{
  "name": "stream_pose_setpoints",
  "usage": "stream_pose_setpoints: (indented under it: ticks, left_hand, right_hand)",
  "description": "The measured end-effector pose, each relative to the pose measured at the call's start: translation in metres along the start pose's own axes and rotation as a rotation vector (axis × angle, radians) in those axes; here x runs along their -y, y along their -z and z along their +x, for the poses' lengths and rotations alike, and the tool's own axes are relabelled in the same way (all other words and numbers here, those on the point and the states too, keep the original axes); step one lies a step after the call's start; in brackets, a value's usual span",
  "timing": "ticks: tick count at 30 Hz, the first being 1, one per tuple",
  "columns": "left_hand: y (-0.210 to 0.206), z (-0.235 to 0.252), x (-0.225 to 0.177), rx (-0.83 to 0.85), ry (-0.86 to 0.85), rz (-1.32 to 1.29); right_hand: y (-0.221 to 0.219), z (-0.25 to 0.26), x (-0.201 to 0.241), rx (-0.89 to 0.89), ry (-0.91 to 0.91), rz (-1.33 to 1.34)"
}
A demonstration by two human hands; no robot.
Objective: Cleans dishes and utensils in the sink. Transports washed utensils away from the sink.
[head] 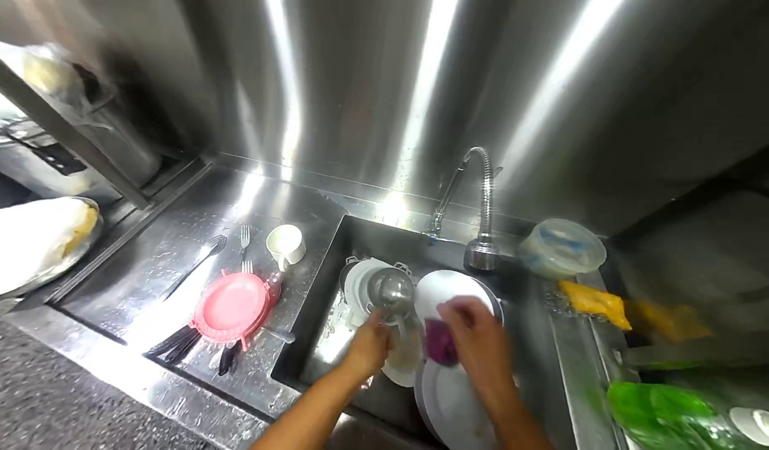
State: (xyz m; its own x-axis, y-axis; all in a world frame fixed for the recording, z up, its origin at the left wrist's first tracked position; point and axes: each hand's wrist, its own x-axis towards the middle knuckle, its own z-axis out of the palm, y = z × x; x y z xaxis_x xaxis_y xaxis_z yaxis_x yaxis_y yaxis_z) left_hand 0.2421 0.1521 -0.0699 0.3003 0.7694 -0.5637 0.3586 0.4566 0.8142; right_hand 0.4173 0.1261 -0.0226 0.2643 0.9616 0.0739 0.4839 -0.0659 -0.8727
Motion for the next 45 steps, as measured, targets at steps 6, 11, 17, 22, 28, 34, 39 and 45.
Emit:
stream_pose_setpoints:
  ticks: [6,11,17,22,28,34,39,45]
  left_hand:
    - [-0.022,-0.044,-0.016,-0.065,-0.258,0.136]
    - [-0.008,-0.054,-0.015,-0.108,-0.226,0.227]
    - [0.002,-0.068,0.001,-0.119,-0.126,0.352]
    - [0.008,-0.063,-0.003,-0.284,-0.14,0.327]
    - [0.013,-0.06,-0.012,-0.19,-0.113,0.467]
    - [0.014,-0.092,0.003,-0.039,0.003,0.621]
    - [0.118,-0.112,0.005,-0.61,0.103,0.562]
    - [0.257,-0.116,0.019,-0.876,0.347,0.734]
  right_hand:
    - [-0.075,0.023,-0.015,-0.161,0.821,-0.17]
    - [-0.081,0.056,-0.006,-0.164,0.761,-0.301]
    - [-0.083,0.057,-0.008,-0.278,0.09,0.275]
    - [-0.1,0.012,-0.017,-0.089,-0.424,1.088]
    - [-0.119,-0.004,0.006,-0.006,-0.381,0.932]
    - [-0.081,0.052,-0.027,-0.159,0.076,0.315]
    - [-0.069,0.04,-0.062,-0.1,0.034,0.351]
    - [-0.071,0.004,-0.078,0.02,-0.167,0.35]
